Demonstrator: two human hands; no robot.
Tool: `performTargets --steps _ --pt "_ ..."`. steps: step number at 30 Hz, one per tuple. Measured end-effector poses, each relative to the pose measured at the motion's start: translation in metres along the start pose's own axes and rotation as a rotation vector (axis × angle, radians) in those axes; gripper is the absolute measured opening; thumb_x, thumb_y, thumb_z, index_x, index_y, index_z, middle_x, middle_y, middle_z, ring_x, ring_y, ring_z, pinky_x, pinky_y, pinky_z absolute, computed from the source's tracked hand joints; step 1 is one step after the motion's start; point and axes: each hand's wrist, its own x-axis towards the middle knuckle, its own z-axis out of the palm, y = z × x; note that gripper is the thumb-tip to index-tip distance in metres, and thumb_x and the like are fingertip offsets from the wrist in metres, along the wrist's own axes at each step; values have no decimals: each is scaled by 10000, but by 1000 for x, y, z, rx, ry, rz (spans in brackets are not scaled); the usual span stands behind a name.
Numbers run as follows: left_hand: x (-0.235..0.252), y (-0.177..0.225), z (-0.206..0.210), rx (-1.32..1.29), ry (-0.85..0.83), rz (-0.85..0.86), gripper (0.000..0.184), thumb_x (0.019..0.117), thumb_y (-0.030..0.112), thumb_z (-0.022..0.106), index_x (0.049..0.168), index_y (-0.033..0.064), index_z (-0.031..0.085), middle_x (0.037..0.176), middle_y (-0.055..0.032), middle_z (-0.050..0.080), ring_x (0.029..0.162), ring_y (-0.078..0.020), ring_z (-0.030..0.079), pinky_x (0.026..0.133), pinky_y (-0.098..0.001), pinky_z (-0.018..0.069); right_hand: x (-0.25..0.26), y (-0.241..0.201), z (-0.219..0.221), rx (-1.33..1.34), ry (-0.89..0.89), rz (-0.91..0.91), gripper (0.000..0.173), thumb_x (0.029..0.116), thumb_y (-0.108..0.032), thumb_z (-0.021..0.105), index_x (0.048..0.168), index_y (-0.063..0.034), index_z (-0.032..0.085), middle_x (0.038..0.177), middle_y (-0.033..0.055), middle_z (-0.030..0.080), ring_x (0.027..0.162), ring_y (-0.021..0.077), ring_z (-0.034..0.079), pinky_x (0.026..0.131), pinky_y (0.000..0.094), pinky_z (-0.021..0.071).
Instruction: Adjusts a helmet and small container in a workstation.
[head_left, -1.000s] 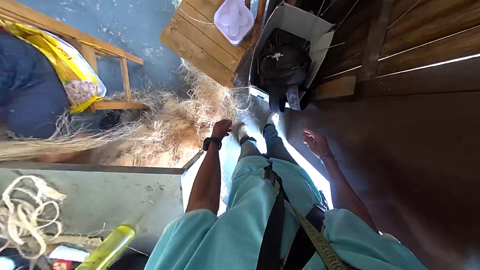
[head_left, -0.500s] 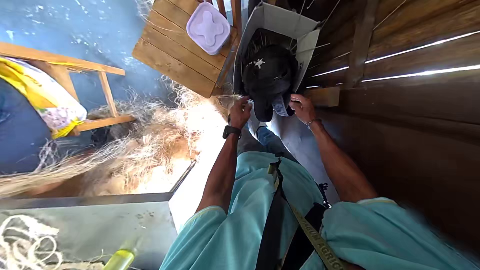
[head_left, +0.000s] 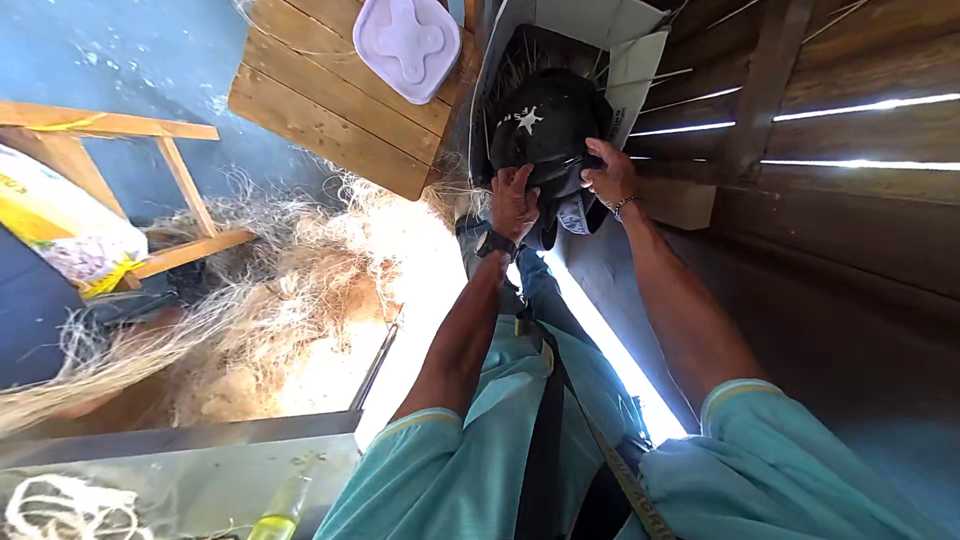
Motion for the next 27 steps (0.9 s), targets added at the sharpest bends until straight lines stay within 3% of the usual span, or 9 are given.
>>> performTargets --steps 6,16,23,27 --pt "21 16 11 -51 -46 53 349 935 165 667 1278 125 715 1198 -195 640 1151 -346 606 980 -461 522 9 -1 -7 87 -78 -60 576 938 14 566 1494 -125 503 1416 165 576 847 248 731 715 401 630" --pt "49 63 30 22 -207 -203 239 960 300 675 1059 89 730 1178 -144 668 1056 -316 678 870 -542 570 22 2 -6 246 -39 -58 424 965 -19 600 1387 -63 602 1057 128 710 711 180 698 636 331 610" --pt "47 76 35 197 -202 -178 279 988 307 608 1088 61 693 1171 -159 660 1093 -338 663 843 -530 567 22 -1 5 341 99 50 276 958 -22 632 1227 -41 695 964 112 715 662 147 674 591 308 590" --pt "48 85 28 309 -272 -261 328 987 338 583 1147 67 676 1212 -147 668 1103 -315 676 854 -510 572 27 -7 10 401 153 93 273 955 -14 632 1219 -48 693 977 106 699 621 133 640 550 282 561"
